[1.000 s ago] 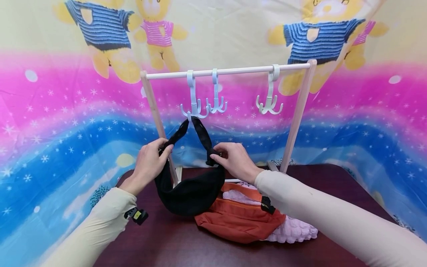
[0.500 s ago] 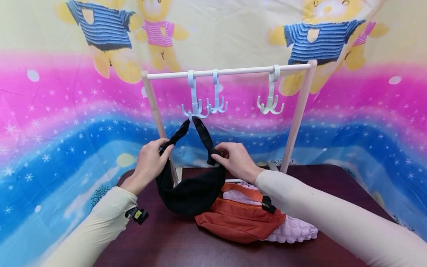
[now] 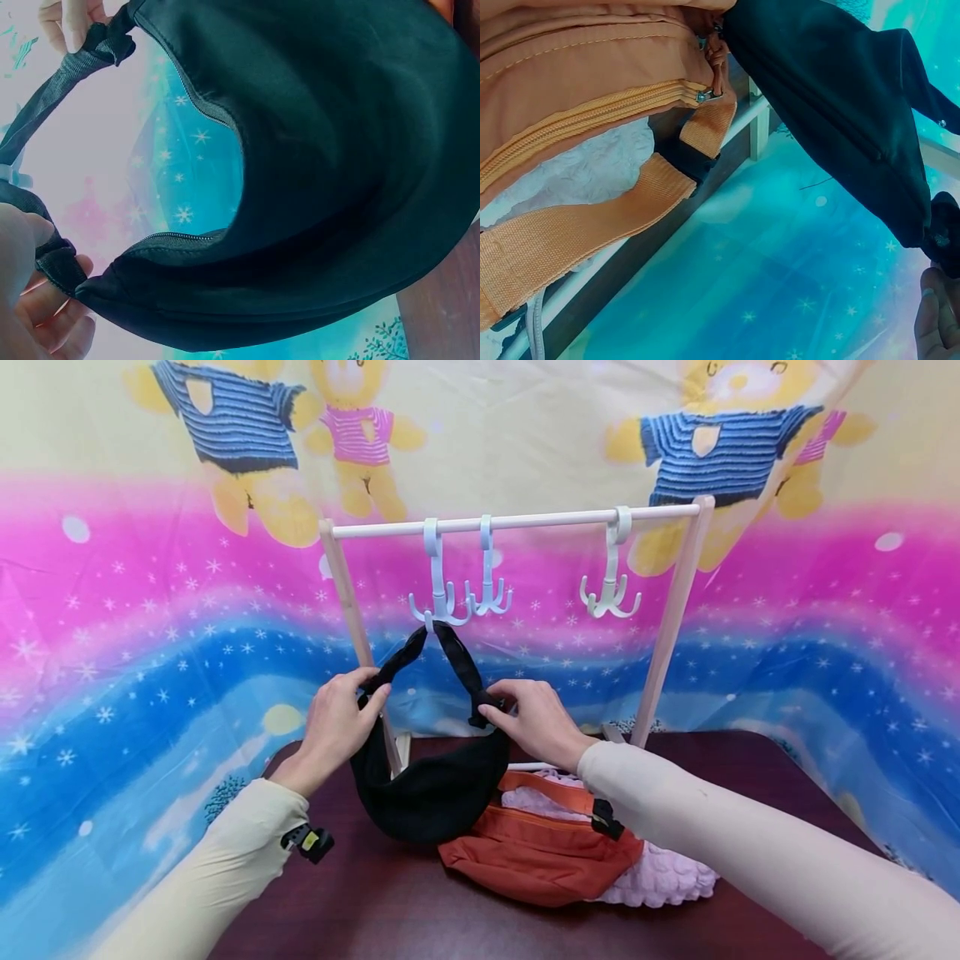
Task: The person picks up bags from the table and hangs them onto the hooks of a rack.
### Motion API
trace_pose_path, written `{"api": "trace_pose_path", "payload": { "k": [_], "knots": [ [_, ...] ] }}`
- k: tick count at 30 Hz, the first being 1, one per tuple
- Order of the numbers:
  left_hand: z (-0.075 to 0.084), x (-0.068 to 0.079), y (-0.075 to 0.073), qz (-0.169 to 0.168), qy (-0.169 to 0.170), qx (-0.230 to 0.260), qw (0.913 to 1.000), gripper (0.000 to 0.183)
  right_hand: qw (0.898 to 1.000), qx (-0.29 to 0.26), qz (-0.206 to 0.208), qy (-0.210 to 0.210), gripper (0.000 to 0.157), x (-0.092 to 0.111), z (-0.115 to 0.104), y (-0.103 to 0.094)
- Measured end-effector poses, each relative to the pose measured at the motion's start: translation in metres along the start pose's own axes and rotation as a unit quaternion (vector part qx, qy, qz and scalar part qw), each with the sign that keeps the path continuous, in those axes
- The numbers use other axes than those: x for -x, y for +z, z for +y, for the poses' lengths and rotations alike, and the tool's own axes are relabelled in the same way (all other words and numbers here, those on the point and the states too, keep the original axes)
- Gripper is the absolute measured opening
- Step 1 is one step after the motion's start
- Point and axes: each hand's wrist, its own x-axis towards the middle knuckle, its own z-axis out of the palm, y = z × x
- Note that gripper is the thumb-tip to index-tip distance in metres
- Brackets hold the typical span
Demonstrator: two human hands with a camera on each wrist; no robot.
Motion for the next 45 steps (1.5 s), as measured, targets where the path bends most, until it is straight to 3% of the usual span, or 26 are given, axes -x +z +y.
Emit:
{"api": "trace_pose_path", "payload": {
  "k": [26, 45],
  "knots": [
    [-0.002, 0.0, -0.004, 0.003, -0.009, 0.007, 0.9999, 0.036, 1.0, -0.001, -0.001, 0.022, 0.028, 0.004, 0.006, -0.008],
    [-0.005, 0.0, -0.006, 0.01, -0.005, 0.005, 0.9999, 0.033, 1.0, 0.009, 0.021, 0.009, 0.024, 0.009, 0.02, -0.015]
  ]
}}
